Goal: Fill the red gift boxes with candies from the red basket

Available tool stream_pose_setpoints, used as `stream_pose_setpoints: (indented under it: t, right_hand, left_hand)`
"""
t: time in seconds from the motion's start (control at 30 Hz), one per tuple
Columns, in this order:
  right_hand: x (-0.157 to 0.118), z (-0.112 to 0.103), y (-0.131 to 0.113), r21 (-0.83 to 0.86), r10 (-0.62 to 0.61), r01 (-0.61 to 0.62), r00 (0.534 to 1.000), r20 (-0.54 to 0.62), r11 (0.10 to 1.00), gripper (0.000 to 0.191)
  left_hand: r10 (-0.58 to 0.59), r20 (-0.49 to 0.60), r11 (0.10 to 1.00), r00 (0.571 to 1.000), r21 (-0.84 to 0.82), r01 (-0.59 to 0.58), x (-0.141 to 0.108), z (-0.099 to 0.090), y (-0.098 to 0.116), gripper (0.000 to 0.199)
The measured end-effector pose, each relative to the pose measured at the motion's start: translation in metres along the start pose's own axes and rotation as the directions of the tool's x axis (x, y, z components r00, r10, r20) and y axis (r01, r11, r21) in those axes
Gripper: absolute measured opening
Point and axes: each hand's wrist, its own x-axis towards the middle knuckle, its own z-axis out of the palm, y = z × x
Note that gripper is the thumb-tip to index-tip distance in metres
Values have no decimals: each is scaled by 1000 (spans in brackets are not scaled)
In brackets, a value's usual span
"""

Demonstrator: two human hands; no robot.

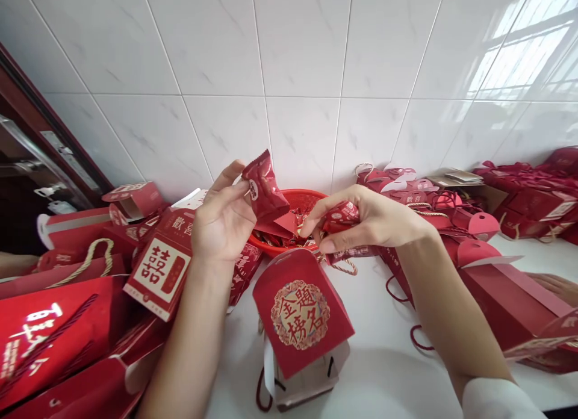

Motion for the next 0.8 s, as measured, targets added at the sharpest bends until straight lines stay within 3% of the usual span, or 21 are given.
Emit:
stream_pose_setpoints:
  t: [0.1, 0.2, 0.27, 0.3, 0.33, 0.4, 0.47, 0.53, 0.6, 0.67, 0.8]
  right_hand:
    - [7, -8, -11, -1, -21, 21, 988, -150, 1000, 25]
    - [27, -28, -12, 86, -32, 69, 925, -379, 994, 24]
    - [52, -44, -7, 75, -60, 113, 862, -503, 991, 22]
    - [69, -51, -3, 14, -97, 122, 851, -515, 992, 22]
    - [88, -57, 2, -80, -149, 126, 855, -497, 989, 24]
    - [130, -66, 12, -270, -267, 155, 851, -452, 950, 24]
    - [170, -69, 21, -449, -384, 177, 820, -425, 876, 17]
    - [202, -67, 31, -566, -442, 135, 776, -450, 813, 12]
    - [222, -64, 40, -609, -427, 58, 765, -482, 791, 11]
    - [232, -60, 51, -604, -378, -4, 776, -504, 797, 11]
    - [221, -59, 66, -478, -323, 40, 785, -528, 878, 8]
  left_hand:
    - [63, 21, 998, 998, -13, -63, -3, -7, 6, 24]
    - [124, 68, 990, 990, -81, -118, -6, -15, 8, 25]
    - [115, 187, 983, 976, -163, -85, -10, -17, 6, 19]
    - [90, 292, 981, 952, -189, -35, -13, -17, 4, 17]
    - [56, 414, 980, 909, -196, 28, -16, -16, 1, 16]
    - [-10, 629, 977, 778, -160, 142, -23, -11, -6, 16]
    - [-37, 737, 972, 675, -129, 194, -31, -7, -16, 16]
    - [-68, 779, 971, 623, -92, 221, -38, -5, -24, 20]
    - [-118, 777, 971, 619, -39, 234, -42, -6, -30, 20]
    - [-153, 745, 971, 649, -10, 240, -42, -9, -32, 18]
    - [-158, 632, 967, 759, -55, 247, -33, -16, -33, 18]
